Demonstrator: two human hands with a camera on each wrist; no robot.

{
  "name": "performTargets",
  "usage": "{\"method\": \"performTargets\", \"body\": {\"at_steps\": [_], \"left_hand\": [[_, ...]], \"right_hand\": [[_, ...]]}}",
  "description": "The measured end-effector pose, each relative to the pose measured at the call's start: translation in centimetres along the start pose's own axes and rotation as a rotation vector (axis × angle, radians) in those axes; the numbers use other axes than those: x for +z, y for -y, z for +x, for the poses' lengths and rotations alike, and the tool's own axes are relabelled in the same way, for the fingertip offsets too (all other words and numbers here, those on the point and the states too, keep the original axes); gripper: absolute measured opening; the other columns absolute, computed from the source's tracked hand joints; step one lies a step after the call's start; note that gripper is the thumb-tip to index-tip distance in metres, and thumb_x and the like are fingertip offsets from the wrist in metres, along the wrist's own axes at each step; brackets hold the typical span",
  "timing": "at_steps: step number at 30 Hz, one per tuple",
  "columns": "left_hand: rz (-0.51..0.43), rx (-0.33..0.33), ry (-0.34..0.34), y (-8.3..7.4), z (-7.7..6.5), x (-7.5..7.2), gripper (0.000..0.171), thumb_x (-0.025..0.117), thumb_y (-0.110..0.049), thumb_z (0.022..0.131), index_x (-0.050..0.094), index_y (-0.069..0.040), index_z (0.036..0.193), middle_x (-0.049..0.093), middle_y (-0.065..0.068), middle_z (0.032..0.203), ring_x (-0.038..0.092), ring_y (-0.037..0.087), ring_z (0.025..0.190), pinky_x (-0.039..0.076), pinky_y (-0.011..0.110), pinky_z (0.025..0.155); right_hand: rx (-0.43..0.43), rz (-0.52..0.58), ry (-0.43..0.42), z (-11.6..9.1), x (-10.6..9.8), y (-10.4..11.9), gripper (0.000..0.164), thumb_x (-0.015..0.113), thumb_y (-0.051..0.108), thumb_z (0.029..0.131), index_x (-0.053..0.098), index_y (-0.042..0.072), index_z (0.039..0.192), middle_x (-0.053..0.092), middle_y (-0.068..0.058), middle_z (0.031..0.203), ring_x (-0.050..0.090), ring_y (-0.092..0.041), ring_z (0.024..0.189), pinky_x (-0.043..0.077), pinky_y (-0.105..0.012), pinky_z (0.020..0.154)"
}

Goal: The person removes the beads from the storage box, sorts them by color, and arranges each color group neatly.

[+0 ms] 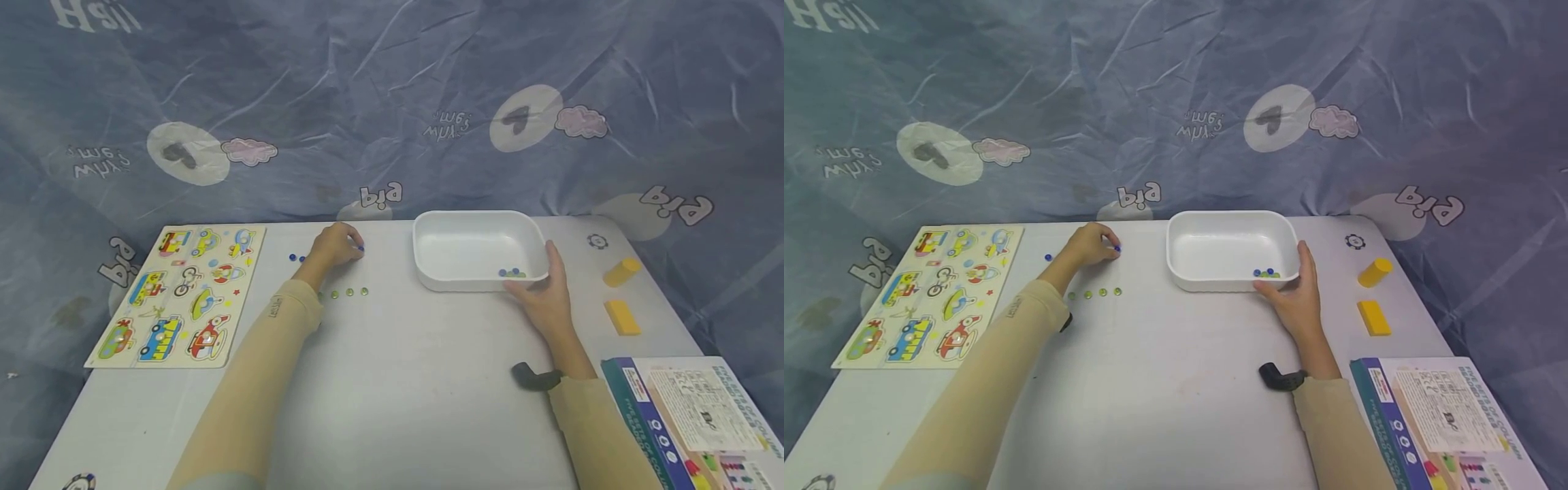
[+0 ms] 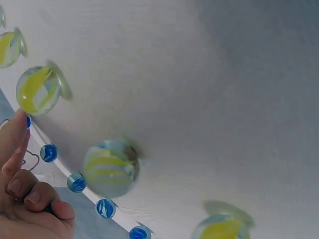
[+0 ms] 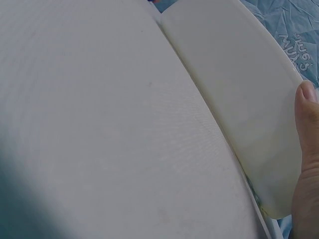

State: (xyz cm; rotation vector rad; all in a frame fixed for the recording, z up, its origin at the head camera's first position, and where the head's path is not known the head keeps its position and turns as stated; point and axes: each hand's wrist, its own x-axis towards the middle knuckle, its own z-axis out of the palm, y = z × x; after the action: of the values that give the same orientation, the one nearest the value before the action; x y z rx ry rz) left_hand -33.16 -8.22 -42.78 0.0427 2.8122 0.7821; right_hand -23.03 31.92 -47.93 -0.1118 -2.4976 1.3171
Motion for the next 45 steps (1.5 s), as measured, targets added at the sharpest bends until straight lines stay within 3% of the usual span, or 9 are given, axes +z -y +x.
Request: {"method": "performTargets", "body": {"at_steps": [8,19,30,45], "left_hand": [[-0.040,-0.042,-0.006,0.5,0.0,0.1,0.025,0.075,-0.028,0.078,0.069,-0.017,0.099,0.059,0.006,0.128,0.051,0.028,0.120,0.036,0.045,0.107],[-0.035,-0.037,0.000,0.3,-0.5,-0.4,0.028,0.076,-0.028,0.077,0.068,-0.016,0.101,0.057,0.007,0.130,0.050,0.029,0.122,0.035,0.046,0.109],[-0.021,-0.007,0.021,0.3,-0.9,-1.0,0.030,0.077,-0.026,0.076,0.068,-0.015,0.103,0.058,0.008,0.130,0.051,0.029,0.121,0.034,0.044,0.109],[0.007,0.020,0.040,0.1,-0.7,-0.4,0.024,0.075,-0.026,0.078,0.070,-0.016,0.099,0.059,0.008,0.130,0.051,0.030,0.122,0.035,0.047,0.108]], "right_hand": [[0.007,-0.011,0.002,0.0,0.0,-0.1,0.109,0.081,0.038,0.072,0.005,0.038,0.150,0.009,0.008,0.159,0.009,-0.018,0.148,0.007,-0.045,0.120],[0.005,-0.003,0.004,0.0,0.0,-0.1,0.109,0.081,0.037,0.072,0.005,0.037,0.150,0.009,0.006,0.159,0.010,-0.019,0.148,0.008,-0.044,0.120],[0.009,-0.006,0.002,0.0,-0.1,-0.1,0.108,0.081,0.038,0.072,0.005,0.038,0.150,0.008,0.007,0.159,0.008,-0.018,0.148,0.007,-0.043,0.120],[-0.014,0.027,0.014,0.0,-0.2,0.0,0.108,0.081,0.034,0.073,0.005,0.036,0.150,0.010,0.006,0.159,0.010,-0.020,0.148,0.007,-0.043,0.120]]}}
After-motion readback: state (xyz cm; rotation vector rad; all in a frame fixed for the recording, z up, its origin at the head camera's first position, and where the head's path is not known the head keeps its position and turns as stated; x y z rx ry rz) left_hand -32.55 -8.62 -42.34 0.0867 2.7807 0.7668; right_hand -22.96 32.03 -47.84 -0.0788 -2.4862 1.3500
